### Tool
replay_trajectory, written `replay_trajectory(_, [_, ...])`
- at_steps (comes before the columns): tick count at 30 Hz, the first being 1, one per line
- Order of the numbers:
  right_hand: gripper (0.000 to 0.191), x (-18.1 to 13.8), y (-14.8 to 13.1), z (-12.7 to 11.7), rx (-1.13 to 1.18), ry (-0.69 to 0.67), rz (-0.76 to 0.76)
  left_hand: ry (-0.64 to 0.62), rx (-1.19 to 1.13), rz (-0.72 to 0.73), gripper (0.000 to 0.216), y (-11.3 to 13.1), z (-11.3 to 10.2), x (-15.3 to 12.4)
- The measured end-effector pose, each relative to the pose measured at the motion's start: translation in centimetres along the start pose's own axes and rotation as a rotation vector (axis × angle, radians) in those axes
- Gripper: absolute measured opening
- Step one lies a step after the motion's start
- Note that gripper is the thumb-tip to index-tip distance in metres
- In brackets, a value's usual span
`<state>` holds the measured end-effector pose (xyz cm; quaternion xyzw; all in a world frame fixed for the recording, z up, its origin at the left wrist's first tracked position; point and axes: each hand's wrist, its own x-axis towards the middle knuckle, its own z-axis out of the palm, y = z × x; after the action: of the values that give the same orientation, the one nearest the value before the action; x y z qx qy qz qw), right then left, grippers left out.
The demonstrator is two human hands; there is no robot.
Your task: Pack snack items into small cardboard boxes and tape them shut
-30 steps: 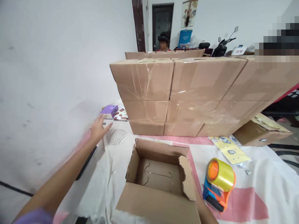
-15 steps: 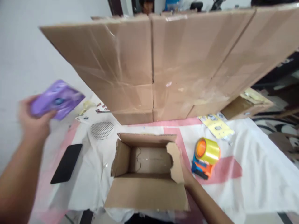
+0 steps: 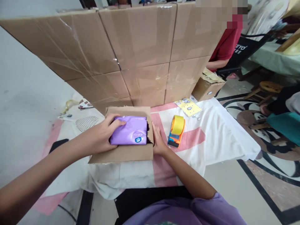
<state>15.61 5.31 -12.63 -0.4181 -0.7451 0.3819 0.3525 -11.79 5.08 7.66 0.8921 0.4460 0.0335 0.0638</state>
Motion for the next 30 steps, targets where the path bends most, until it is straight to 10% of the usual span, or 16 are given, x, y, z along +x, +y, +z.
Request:
replay_trajectory(9, [0.138, 0.4, -1.0, 0.1, -0.033, 0.092, -0.226, -0.117, 0.226, 0.074, 0.092, 0.2, 2.9, -0.6])
replay_trajectory(16, [0.137, 0.2, -1.7, -0.1, -0.012, 0.091, -0.183, -0.174, 0.345, 0.028, 0.036, 1.2, 2.7, 1.5])
replay_trajectory(21, [0.115, -0.4, -2.2, -1.7, 0.012, 0.064, -0.285, 0.324, 0.037, -0.243, 0.041, -1.3, 0.4, -5.7])
replay_trajectory(23, [0.089, -0.4, -3.0, -2.7, 0.034, 0.057, -0.328, 0.524, -0.239, -0.305, 0.063, -2.3, 2.4, -9.3])
replay_trajectory(26, [0.061, 0.5, -4.9, -4.1, 0.021, 0.065, -0.294, 0.440, -0.443, -0.145, 0.105, -2.4, 7.4, -12.1])
replay_trajectory(30, [0.054, 2.9, -7.3, -4.2, 0.202, 0.139, -0.228, 0.654, -0.397, -0.378, 0.068, -0.7, 11.3, -10.4])
